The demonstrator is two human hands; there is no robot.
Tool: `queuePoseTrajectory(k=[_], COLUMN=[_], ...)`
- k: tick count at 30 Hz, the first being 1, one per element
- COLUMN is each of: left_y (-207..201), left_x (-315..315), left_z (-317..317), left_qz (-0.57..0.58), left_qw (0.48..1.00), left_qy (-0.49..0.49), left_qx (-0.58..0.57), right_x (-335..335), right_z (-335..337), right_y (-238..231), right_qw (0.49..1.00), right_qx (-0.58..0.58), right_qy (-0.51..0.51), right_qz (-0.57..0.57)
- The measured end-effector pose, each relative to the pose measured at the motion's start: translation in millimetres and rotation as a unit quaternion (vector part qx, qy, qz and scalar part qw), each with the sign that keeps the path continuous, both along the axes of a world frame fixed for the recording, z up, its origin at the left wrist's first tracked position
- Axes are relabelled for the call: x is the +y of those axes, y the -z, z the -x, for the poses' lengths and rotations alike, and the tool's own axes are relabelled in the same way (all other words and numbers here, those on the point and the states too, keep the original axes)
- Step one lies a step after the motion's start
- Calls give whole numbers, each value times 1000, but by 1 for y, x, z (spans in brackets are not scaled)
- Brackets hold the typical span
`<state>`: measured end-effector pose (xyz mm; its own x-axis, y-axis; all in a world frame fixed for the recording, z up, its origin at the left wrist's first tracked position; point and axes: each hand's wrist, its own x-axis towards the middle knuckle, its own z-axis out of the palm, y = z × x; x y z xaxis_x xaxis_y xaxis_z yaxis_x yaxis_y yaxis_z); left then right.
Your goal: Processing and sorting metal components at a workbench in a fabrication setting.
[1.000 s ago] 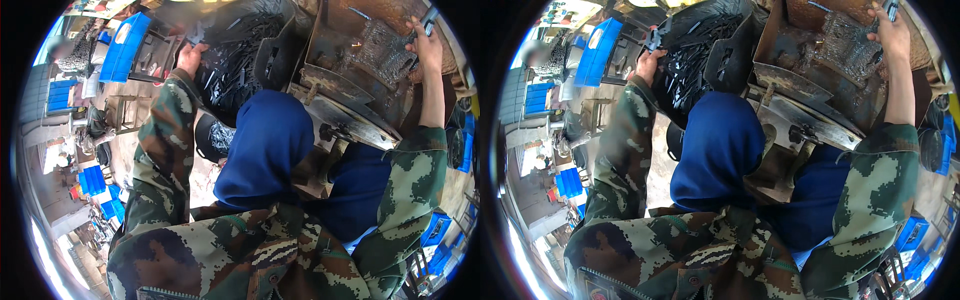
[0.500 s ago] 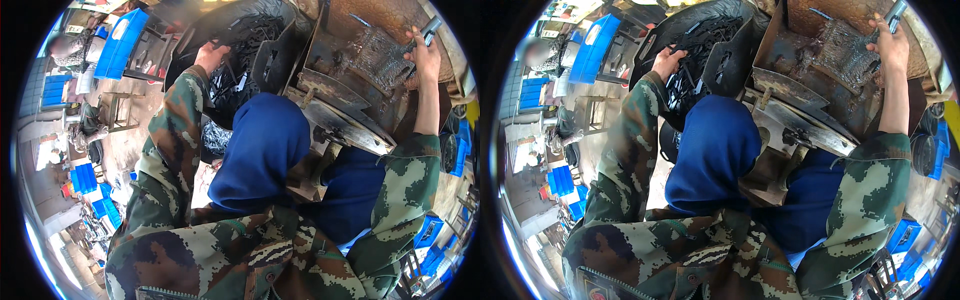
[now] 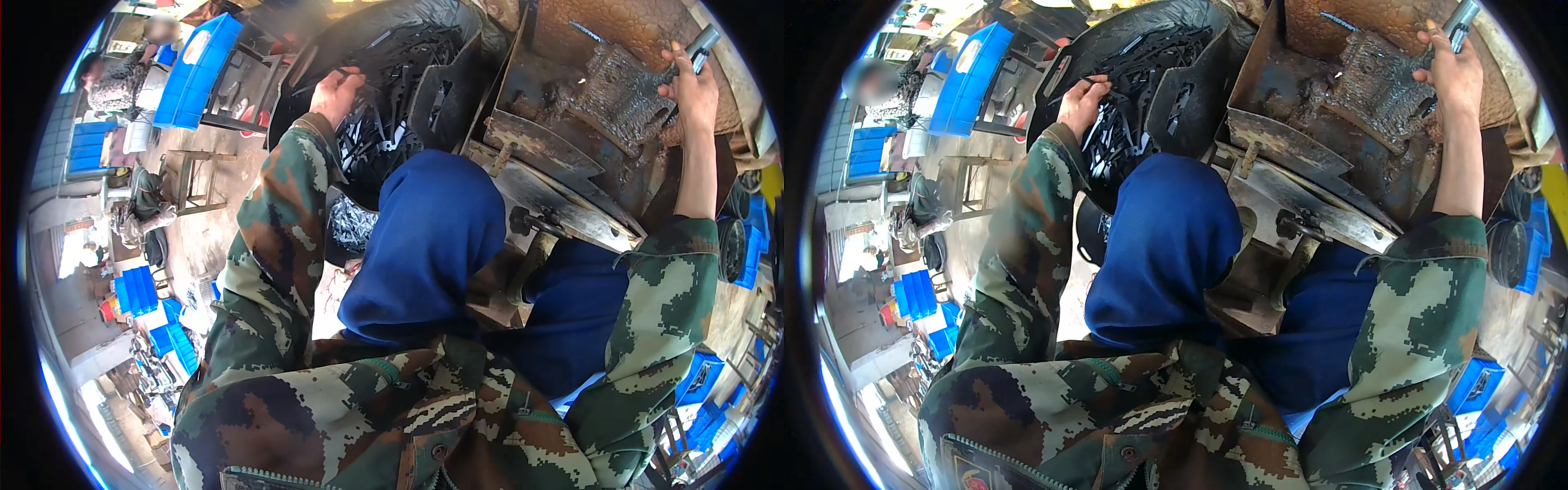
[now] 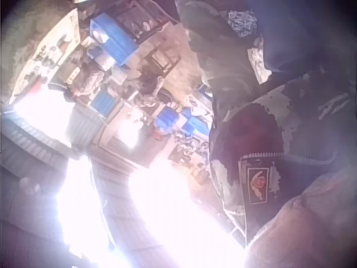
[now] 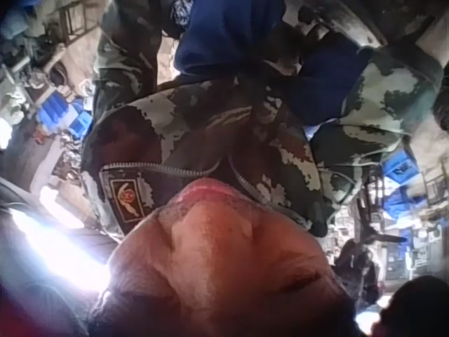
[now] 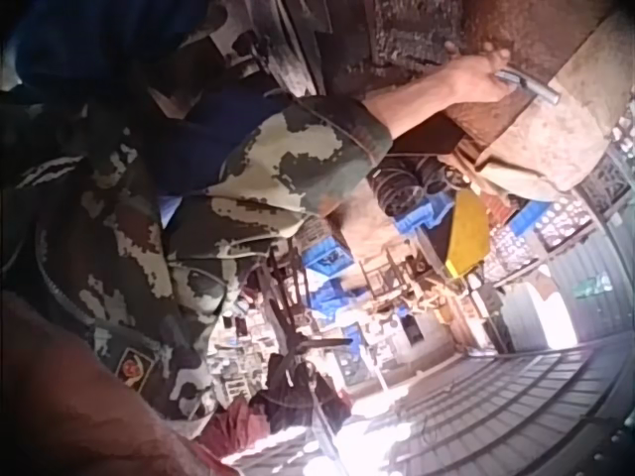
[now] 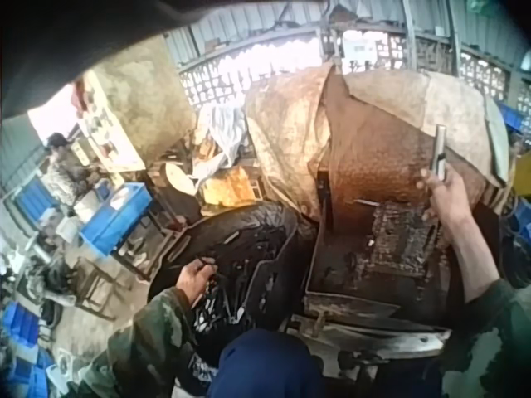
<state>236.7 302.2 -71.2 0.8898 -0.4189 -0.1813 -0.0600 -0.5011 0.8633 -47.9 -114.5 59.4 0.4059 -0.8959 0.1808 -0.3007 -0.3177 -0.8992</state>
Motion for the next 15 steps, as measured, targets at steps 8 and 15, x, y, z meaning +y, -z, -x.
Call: queuePoseTrajectory(k=[8,15], left_y=[-20,-20], left_x=[5,7], left_z=[15,14], left_qz=[29,115], left_qw=[998,989], left_qy=[-6,-45], left_qx=[59,79], right_x=[-3,-5], right_z=[1,-1], right_y=[4,4], right_qw=[1000,1000], right_qx=[-7,-5], right_qy=[-1,-8], right_qz=[-4,3])
